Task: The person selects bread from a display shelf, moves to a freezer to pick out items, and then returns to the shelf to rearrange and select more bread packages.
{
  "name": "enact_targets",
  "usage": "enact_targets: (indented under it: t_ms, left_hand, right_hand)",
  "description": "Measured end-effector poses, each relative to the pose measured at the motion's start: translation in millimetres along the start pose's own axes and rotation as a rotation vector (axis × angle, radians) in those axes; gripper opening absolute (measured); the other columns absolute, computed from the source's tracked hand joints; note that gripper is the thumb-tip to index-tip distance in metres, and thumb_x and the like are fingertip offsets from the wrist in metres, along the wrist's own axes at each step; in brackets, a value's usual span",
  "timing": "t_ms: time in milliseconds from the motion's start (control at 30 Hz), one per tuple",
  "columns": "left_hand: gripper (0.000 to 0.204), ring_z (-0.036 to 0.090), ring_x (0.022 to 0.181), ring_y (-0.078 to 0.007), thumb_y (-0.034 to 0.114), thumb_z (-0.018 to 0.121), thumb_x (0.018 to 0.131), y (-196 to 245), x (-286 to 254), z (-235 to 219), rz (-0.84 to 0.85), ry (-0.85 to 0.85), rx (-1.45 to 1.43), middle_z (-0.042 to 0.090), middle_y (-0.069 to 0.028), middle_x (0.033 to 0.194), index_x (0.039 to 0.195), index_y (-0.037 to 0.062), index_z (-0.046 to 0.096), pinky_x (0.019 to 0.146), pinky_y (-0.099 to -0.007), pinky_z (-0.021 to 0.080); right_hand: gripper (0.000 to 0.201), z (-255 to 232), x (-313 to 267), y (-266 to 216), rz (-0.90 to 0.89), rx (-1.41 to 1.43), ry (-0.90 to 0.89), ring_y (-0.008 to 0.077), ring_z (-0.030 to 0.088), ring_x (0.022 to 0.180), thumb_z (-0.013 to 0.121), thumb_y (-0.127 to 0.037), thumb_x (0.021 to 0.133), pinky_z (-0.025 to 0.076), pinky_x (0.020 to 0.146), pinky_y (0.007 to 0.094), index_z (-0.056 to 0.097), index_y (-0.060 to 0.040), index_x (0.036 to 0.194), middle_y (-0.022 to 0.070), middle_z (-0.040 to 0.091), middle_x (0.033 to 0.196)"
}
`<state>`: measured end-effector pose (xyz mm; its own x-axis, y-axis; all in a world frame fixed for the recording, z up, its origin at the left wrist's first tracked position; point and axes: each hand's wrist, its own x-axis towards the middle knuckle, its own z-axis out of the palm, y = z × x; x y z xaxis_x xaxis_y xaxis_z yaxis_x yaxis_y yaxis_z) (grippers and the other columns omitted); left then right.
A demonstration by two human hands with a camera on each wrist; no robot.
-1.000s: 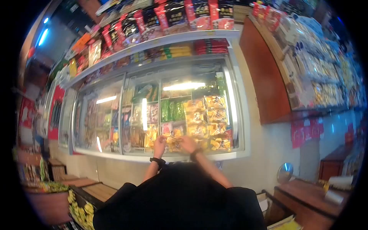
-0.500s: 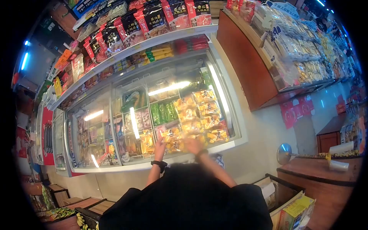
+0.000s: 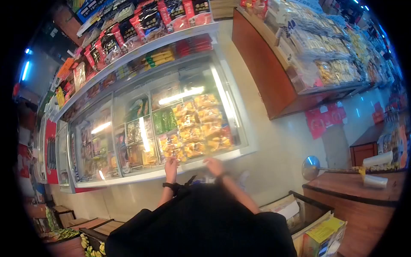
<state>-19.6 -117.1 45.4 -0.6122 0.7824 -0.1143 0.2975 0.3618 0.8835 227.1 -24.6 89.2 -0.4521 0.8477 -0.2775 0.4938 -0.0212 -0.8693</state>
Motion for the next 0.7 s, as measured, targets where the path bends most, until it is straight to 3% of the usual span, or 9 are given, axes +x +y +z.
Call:
enact_targets:
  t_ms: [67,100,167,233,267,333,467,567,700]
  left_hand:
    - [0.016,0.056,0.071,-0.0120,0.011,0.049,0.085,-28.7,-7.5,34.8,0.027,-0.187,0.031,0.060,-0.0050,0.079,0.096,0.0033,0.056,0.065,-0.0245,0.044]
    - [0.016,0.056,0.070,-0.0115,0.011,0.049,0.085,-17.5,-15.8,51.0,0.007,-0.255,0.011,0.060,-0.0052,0.078,0.097,0.0033,0.057,0.063,-0.0237,0.044]
    - [0.017,0.055,0.068,-0.0111,0.013,0.049,0.086,6.1,-32.5,87.9,-0.036,-0.357,-0.063,0.061,-0.0052,0.078,0.097,0.0033,0.057,0.062,-0.0228,0.043]
    - [0.017,0.055,0.068,-0.0111,0.014,0.049,0.087,41.7,-56.1,128.7,-0.088,-0.447,-0.170,0.062,-0.0048,0.077,0.098,0.0033,0.058,0.062,-0.0226,0.043]
    - [0.017,0.055,0.067,-0.0104,0.013,0.049,0.088,76.2,-64.1,145.1,-0.125,-0.587,-0.080,0.062,-0.0042,0.078,0.098,0.0038,0.058,0.061,-0.0218,0.043]
    - [0.017,0.056,0.068,-0.0099,0.013,0.048,0.088,108.3,-78.7,192.3,-0.088,-0.658,-0.090,0.062,-0.0043,0.079,0.098,0.0040,0.058,0.060,-0.0215,0.044]
    - [0.017,0.056,0.068,-0.0094,0.013,0.047,0.089,190.3,-102.8,276.7,-0.125,-0.868,-0.193,0.062,-0.0048,0.081,0.099,0.0045,0.057,0.060,-0.0207,0.046]
    - [0.016,0.056,0.069,-0.0103,0.014,0.047,0.090,216.0,-116.7,349.7,-0.212,-0.894,-0.326,0.061,-0.0045,0.081,0.099,0.0050,0.056,0.060,-0.0209,0.047]
    - [0.013,0.055,0.066,-0.0168,0.014,0.052,0.086,253.4,-146.7,420.1,-0.614,-1.085,-0.545,0.058,-0.0055,0.075,0.087,0.0052,0.061,0.058,-0.0314,0.047]
  right_hand:
    - [0.025,-25.6,-11.7,18.3,0.061,0.021,-0.006,0.0238,0.063,0.078,0.050,-0.014,0.080,0.048,0.072,0.0337,0.066,-0.0095,0.098,0.0126,0.066,0.083]
    - [0.025,-38.1,-16.8,29.5,0.093,0.034,-0.004,0.0227,0.063,0.077,0.050,-0.014,0.080,0.048,0.071,0.0331,0.066,-0.0096,0.098,0.0123,0.066,0.083]
    - [0.025,-64.3,-33.0,54.8,-0.010,0.101,0.096,0.0200,0.062,0.076,0.050,-0.014,0.081,0.048,0.071,0.0315,0.066,-0.0093,0.099,0.0113,0.066,0.082]
    - [0.025,-99.4,-58.7,76.7,-0.022,0.161,0.166,0.0177,0.061,0.075,0.051,-0.015,0.082,0.048,0.070,0.0303,0.066,-0.0088,0.100,0.0098,0.065,0.082]
    - [0.025,-121.1,-74.7,79.9,0.009,0.191,0.184,0.0169,0.061,0.074,0.051,-0.016,0.083,0.048,0.070,0.0298,0.066,-0.0083,0.101,0.0089,0.065,0.082]
    - [0.024,-152.5,-96.8,96.4,0.045,0.293,0.302,0.0138,0.059,0.071,0.053,-0.019,0.085,0.047,0.066,0.0294,0.066,-0.0068,0.100,0.0063,0.065,0.078]
    - [0.023,-220.1,-145.3,133.3,0.281,0.242,0.414,0.0101,0.056,0.063,0.053,-0.020,0.087,0.045,0.055,0.0269,0.066,-0.0065,0.099,0.0037,0.061,0.074]
    - [0.022,-259.4,-177.2,167.7,0.307,0.725,0.513,0.0098,0.056,0.062,0.054,-0.019,0.086,0.045,0.054,0.0256,0.066,-0.0071,0.101,0.0020,0.060,0.075]
    - [0.017,-297.6,-210.3,184.2,0.155,1.246,0.833,0.0109,0.056,0.065,0.054,-0.013,0.085,0.046,0.055,0.0259,0.063,-0.0083,0.099,0.0011,0.060,0.075]
